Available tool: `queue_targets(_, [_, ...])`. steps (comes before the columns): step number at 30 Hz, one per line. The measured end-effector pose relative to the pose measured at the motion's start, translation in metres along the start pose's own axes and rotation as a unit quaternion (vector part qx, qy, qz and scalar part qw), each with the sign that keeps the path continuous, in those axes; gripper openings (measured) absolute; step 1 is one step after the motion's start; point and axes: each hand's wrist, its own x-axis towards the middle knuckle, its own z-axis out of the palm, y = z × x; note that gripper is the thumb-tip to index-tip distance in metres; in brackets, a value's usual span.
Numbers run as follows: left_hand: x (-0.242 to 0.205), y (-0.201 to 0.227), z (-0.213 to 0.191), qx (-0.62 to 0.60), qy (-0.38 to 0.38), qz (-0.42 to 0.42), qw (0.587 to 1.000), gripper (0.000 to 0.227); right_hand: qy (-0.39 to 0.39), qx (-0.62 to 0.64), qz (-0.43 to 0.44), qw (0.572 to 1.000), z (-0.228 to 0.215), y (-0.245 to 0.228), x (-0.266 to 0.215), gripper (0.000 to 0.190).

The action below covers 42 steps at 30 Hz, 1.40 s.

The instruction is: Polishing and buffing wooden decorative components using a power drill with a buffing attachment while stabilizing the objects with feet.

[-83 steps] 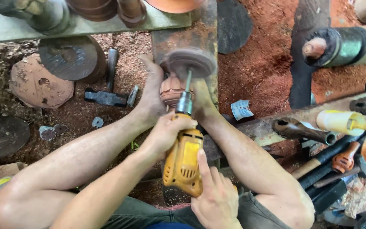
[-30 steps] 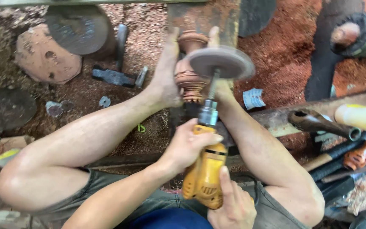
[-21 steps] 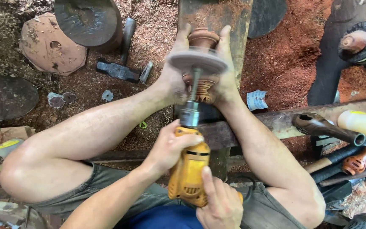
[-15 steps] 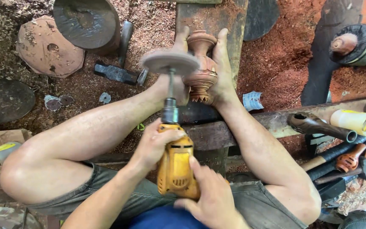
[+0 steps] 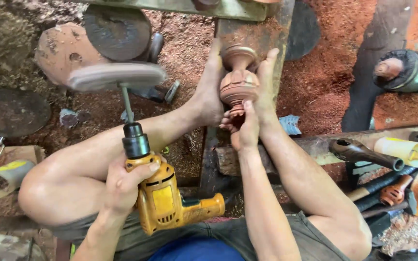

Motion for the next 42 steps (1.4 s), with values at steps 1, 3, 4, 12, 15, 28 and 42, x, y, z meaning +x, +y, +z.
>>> queue_targets(1, [0.003, -0.002, 0.001, -0.031, -0.014, -0.032, 0.999, 0.025, 0.018, 0.123, 0.159, 0.979, -0.005, 0.012, -0.004, 0.058])
queue_targets(3, [0.007, -0.001, 0.012, -0.061, -0.031, -0.066, 0.995, 0.023, 0.036, 0.244, 0.31, 0.918, -0.014, 0.025, -0.011, 0.048])
queue_targets(4, [0.008, 0.002, 0.021, -0.064, -0.035, -0.082, 0.994, 0.021, 0.033, 0.249, 0.303, 0.919, -0.016, 0.027, -0.013, 0.042])
queue_targets(12, [0.025, 0.003, 0.087, -0.063, -0.076, -0.127, 0.987, 0.018, -0.274, -0.23, 0.119, 0.926, -0.05, -0.177, -0.084, 0.048])
queue_targets(15, [0.033, 0.007, 0.108, -0.139, -0.086, -0.171, 0.972, 0.019, -0.347, -0.27, 0.003, 0.898, -0.052, -0.204, -0.126, 0.1])
queue_targets(28, [0.04, 0.019, 0.16, -0.104, -0.126, -0.199, 0.966, 0.023, -0.188, -0.488, -0.092, 0.848, -0.072, -0.174, -0.17, 0.102])
queue_targets(42, [0.036, -0.015, 0.186, -0.053, -0.193, -0.146, 0.969, 0.029, -0.075, -0.517, -0.026, 0.852, -0.087, -0.15, -0.191, 0.106])
